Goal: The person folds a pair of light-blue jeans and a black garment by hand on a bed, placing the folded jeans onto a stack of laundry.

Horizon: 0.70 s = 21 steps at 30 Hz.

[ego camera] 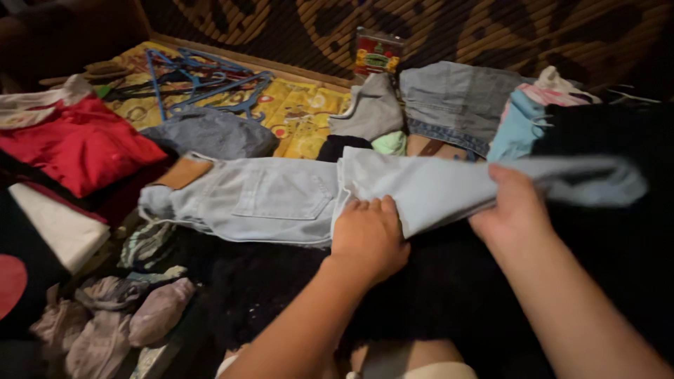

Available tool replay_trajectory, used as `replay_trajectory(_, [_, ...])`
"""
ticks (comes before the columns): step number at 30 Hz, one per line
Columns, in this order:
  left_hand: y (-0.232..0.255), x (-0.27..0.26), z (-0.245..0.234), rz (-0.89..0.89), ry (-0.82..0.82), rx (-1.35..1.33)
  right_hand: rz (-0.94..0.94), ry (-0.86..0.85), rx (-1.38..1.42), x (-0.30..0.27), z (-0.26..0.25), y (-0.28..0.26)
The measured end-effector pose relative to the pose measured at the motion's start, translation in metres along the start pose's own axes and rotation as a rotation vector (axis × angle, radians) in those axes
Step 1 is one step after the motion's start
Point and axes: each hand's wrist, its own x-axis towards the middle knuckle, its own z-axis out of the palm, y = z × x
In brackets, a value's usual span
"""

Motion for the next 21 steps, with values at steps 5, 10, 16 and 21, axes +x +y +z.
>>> replay_trajectory(5, [-0.041,-0.028,-0.004,-0.115,0.247,-0.001,-0.523,-0.382,-0.222,-0.025,0.093,0.008])
replay_trajectory(10, [-0.056,-0.044,0.003,-0.15,0.119,-0.024,-0.754,-0.242,-0.801,-0.072,0.202,0.084])
replay_trajectory(16, [-0.078,-0.061,0.023,-0.146,-0.066,-0.071,-0.89,-1.202,-1.58,-0.139,0.212,0.199])
replay_trajectory(21, [-0.086,-0.082,0.021,-0.142,-0.067,-0.159,-0.861,-1.395,-2.02,-0.159,0.185,0.21])
